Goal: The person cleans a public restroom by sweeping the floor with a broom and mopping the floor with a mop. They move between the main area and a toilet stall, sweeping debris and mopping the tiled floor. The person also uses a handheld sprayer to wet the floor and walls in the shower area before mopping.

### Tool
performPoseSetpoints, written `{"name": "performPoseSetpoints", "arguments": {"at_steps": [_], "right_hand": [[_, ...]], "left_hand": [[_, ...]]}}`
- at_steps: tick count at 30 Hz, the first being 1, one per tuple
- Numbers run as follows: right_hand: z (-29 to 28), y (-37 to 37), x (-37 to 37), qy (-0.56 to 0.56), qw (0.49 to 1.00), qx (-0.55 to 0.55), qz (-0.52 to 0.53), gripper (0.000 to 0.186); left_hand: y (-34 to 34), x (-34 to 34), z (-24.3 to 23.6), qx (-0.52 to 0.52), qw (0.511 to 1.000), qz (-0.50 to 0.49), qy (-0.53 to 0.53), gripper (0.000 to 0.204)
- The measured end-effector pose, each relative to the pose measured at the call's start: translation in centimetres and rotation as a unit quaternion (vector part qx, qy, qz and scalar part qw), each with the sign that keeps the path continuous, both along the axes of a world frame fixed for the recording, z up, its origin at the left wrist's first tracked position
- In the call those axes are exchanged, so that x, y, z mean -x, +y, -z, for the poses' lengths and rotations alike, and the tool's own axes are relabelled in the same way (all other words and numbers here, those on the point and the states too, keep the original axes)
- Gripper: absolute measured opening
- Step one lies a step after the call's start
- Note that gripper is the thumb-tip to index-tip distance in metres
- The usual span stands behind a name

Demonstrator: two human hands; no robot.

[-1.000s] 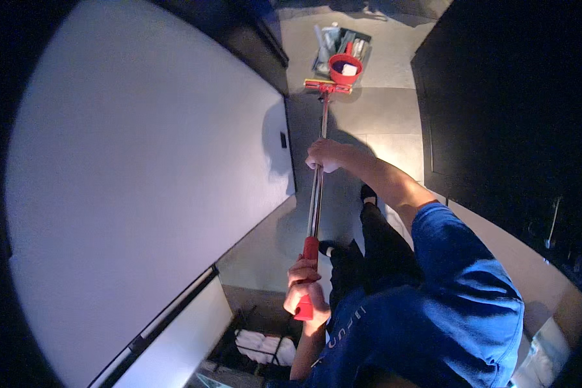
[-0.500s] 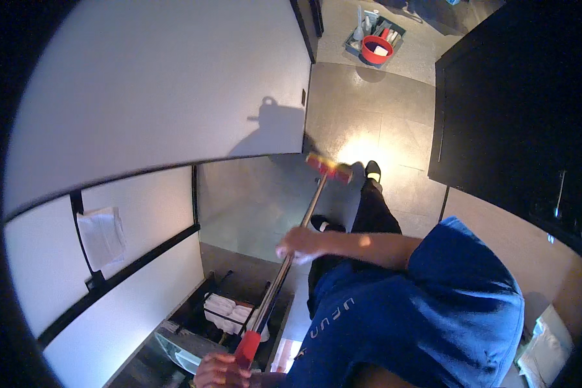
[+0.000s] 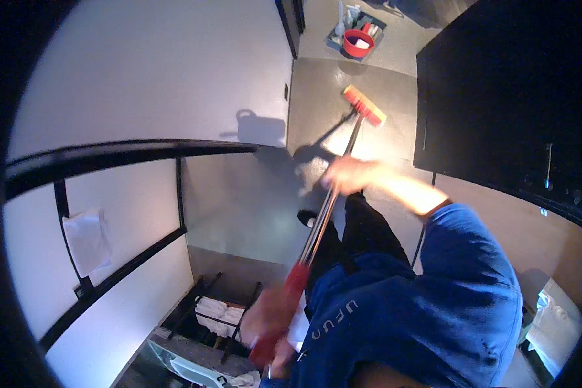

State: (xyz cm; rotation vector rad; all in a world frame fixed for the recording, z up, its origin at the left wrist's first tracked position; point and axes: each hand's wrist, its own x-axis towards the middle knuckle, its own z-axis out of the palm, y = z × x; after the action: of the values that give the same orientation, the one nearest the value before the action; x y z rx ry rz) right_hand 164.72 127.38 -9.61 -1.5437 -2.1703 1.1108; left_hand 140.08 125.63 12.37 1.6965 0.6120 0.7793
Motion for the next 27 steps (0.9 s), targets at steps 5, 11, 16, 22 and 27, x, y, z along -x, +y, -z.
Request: {"name": "performPoseSetpoints", "arguments": {"at_steps": [5,11,16,22,27], "right_hand": [[11.7,-5.3,-14.4,-0.316,0.923,0.081,0.202,0.027],[15.1,-5.8,-3.0,-0.196,0.954,-0.002,0.227,0.025],[9.3,-0.9,22.3,-0.04,0.944,-0.161,0.284,0.013],[0.5,-1.1,35.8,0.244,0.945,-0.119,0.18,0.021],[-0.9,-3.8,30.4,0.211,0.966,-0.098,0.113,0.015]], "left_hand": [[-2.5,-11.4,13.6,0.135,0.99,0.014,-0.035,0.015],[-0.2,0.8,10.2,0.082,0.988,0.026,0.127,0.011],[6.7,20.9,-2.9,0.055,0.966,-0.068,0.242,0.031],[8.0,21.4,-13.6,-0.083,0.969,0.209,0.107,0.031],[8.5,19.4,-12.7,-0.123,0.93,0.347,0.001,0.038]]}}
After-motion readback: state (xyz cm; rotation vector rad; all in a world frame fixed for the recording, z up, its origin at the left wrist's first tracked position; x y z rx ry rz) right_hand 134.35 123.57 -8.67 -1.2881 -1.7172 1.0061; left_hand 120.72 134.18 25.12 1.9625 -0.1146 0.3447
